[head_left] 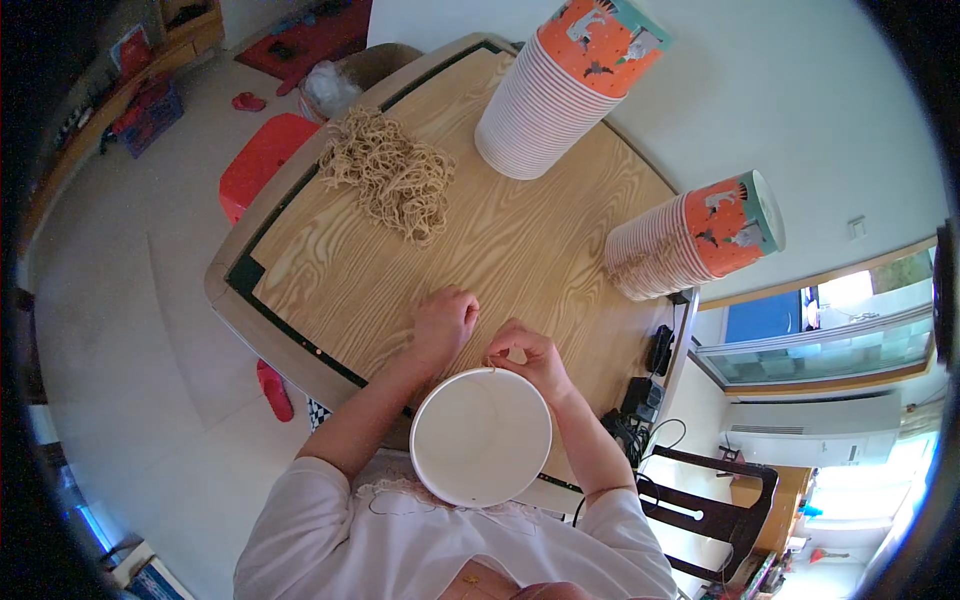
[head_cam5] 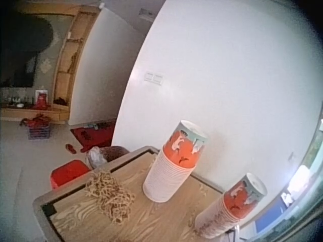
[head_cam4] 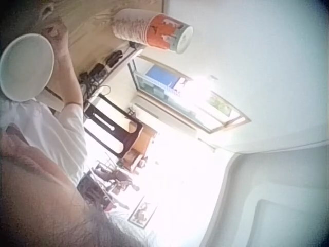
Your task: Putting rubber bands on paper bowls and stacking them.
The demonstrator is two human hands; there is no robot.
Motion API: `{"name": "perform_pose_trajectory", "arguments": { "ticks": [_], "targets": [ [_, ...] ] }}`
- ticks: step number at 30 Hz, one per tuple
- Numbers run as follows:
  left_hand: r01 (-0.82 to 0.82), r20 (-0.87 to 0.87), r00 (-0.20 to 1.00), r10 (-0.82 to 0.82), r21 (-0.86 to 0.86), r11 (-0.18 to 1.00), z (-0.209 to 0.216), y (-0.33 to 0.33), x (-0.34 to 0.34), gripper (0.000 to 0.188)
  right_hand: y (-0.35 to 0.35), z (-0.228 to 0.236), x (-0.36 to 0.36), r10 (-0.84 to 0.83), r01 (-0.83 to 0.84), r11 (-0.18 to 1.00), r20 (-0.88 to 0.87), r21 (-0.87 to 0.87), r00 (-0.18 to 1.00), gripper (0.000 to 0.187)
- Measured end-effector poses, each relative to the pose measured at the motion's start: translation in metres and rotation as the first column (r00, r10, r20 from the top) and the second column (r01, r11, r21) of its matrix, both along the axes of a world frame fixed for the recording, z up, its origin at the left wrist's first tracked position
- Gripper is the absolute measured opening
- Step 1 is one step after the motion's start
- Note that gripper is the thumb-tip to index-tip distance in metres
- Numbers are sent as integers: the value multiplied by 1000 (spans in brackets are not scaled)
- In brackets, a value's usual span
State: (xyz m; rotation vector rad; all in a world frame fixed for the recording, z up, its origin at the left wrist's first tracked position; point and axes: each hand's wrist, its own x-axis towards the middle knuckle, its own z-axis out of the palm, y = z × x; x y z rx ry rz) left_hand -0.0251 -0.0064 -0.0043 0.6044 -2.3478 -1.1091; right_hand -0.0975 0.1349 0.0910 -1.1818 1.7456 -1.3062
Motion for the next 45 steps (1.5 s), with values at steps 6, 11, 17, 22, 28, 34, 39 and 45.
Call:
{"name": "perform_pose_trajectory", "arguments": {
  "ticks": [6, 11, 17, 22, 28, 34, 39, 45],
  "targets": [
    [-1, -35, 999, 0, -27, 1000, -5, 0, -2, 7, 0, 4, -1, 68, -68, 998, -22, 1, 997, 9],
    [-24, -6, 1000, 24, -5, 1000, -11, 1, -4, 8, 4, 15, -8, 208, -207, 978, 19, -36, 978, 13],
    [10, -62, 998, -14, -64, 998, -10, -3, -3, 8, 9, 35, -10, 272, -272, 962, -9, 17, 962, 16],
    [18, -87, 996, -16, 13, 1000, -14, -7, 0, 8, 14, 60, -15, 254, -247, 964, -70, 95, 965, 20],
    [83, -114, 993, -19, 587, 806, 27, -40, 21, 11, 23, 73, -1, 111, -64, 978, -234, 200, 966, 17],
    [322, -376, 927, 15, 814, 484, 134, -67, 78, 19, 39, 61, -2, -317, 403, 911, -472, 91, 822, 12],
    [583, -635, 770, 64, 741, 335, 151, -62, 99, 23, 48, 60, 27, -468, 550, 821, -369, 157, 803, 13],
    [606, -669, 743, -20, 660, 444, 158, -45, 107, 28, 53, 74, 83, -90, 226, 933, -424, 281, 901, 21]
  ]
}}
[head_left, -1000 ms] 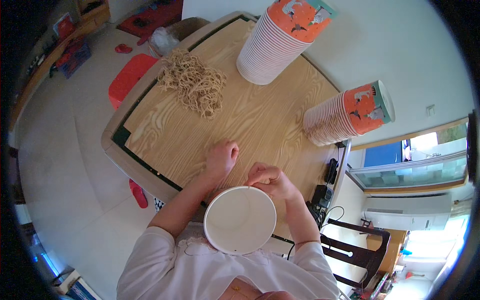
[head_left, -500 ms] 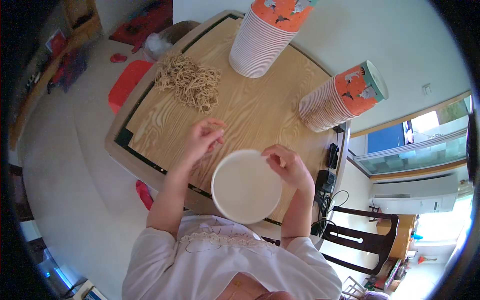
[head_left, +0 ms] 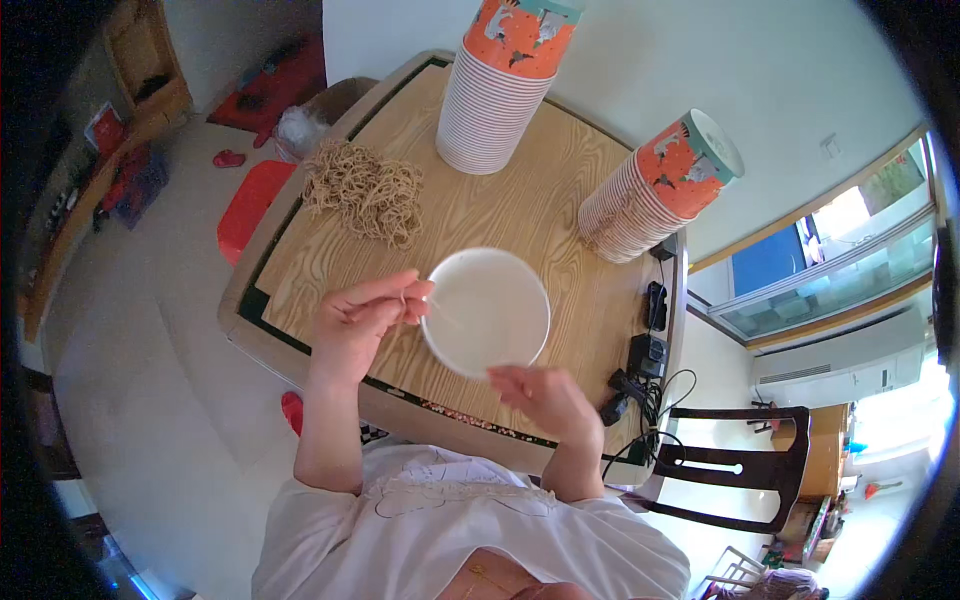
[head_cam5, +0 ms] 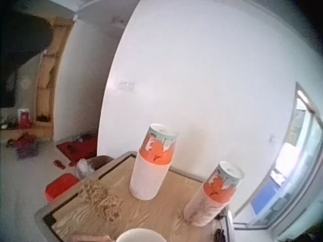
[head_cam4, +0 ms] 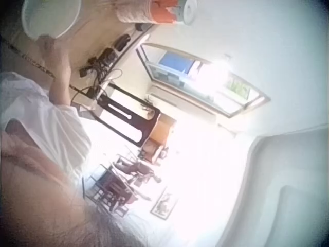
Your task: Putting rubber bands on paper bowls and stacking them.
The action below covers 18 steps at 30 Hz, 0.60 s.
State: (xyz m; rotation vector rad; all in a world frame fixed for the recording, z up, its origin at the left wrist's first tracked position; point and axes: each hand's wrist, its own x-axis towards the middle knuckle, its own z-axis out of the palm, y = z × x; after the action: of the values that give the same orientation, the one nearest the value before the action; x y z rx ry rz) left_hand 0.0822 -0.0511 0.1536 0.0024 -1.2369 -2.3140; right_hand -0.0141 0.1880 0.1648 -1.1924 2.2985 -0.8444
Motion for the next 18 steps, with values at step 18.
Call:
{"name": "perform_pose_trajectory", "arguments": {
  "ticks": [18],
  "targets": [
    [-219, 71, 881, 468, -815, 536, 4, 51, -11, 8, -43, -5, -6, -209, 198, 888, 20, -416, 978, 16]
  ]
}}
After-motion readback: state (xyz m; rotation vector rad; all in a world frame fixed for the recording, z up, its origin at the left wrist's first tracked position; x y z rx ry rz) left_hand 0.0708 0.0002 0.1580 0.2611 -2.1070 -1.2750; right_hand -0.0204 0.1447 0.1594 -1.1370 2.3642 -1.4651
